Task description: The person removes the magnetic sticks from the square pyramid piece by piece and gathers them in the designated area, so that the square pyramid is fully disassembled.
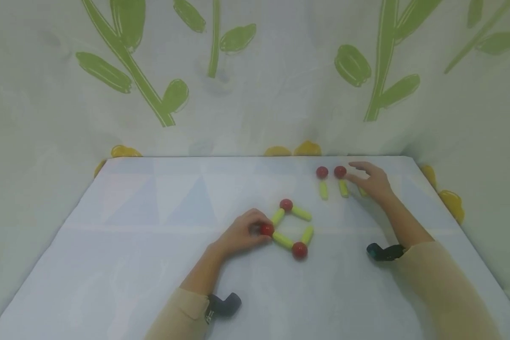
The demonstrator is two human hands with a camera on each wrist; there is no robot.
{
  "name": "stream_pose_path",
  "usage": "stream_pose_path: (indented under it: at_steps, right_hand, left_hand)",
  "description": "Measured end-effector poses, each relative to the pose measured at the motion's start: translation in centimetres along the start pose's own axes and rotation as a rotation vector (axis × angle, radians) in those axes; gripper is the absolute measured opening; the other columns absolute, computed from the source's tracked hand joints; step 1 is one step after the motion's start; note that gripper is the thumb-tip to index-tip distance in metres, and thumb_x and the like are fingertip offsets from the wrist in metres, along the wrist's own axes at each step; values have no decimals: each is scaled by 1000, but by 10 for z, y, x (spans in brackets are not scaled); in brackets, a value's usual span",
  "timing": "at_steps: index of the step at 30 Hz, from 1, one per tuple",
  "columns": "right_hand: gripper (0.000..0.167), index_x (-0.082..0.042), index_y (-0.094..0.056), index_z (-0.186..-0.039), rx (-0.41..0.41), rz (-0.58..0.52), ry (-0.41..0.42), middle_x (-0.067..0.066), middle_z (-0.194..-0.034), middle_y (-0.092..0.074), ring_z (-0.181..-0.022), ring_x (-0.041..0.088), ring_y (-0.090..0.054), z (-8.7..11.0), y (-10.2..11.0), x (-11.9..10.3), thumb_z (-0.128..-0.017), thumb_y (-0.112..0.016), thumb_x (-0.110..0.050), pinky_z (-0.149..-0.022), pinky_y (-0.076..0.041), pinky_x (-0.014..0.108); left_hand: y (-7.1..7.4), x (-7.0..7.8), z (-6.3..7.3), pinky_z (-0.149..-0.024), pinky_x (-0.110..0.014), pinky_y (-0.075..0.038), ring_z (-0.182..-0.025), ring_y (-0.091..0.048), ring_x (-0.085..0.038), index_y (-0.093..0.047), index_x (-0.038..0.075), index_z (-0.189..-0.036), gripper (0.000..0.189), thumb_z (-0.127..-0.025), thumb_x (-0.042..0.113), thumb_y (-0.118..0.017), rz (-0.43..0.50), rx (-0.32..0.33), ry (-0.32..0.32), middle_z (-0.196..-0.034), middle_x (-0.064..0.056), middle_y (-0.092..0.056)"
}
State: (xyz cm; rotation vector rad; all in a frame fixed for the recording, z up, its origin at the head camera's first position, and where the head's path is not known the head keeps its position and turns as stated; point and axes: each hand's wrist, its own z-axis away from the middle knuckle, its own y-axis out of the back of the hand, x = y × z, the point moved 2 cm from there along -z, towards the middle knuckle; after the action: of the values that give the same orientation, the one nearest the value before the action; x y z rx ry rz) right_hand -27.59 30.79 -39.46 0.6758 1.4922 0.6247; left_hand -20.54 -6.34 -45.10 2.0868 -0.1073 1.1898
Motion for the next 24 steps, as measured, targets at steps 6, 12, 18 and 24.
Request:
stream_pose_path:
  at_steps: [6, 12, 18, 24]
  right_hand:
    - [56, -7, -51, -133, 24, -99, 22, 19, -140, -46, -132, 42, -34, 25, -4, -13, -89, -63, -39, -107, -26, 60]
    - [45, -5, -57, -126, -34, -170, 168, 16, -130, -56, -121, 34, -50, 42, -29, -24, -89, -67, -28, -101, -40, 47]
    - [28, -5, -64, -116, -170, -251, 359, 12, -112, -65, -99, 19, -60, 69, -64, -35, -88, -66, -11, -85, -48, 18]
    - [32, -4, -66, -113, -382, -360, 528, 9, -113, -65, -107, 7, -56, 94, -94, -41, -82, -72, -8, -93, -43, 16]
  left_hand:
    - [1, -1, 0, -90, -26, -48, -100, -55, -7, -63, 19, -108, 35, -76, 10, -76, -14, -1, 19, -102, 10, -58]
    - [3, -1, -1, -86, -26, -49, -97, -55, -7, -64, 19, -106, 34, -75, 11, -78, -23, 8, 10, -100, 9, -58]
    - [0, -5, 0, -88, -25, -48, -100, -51, -7, -66, 20, -109, 32, -79, 15, -75, -65, -15, 43, -104, 10, -52]
    - [-4, -8, 1, -90, -26, -47, -101, -50, -8, -67, 20, -109, 31, -79, 16, -74, -67, -29, 69, -106, 8, -50]
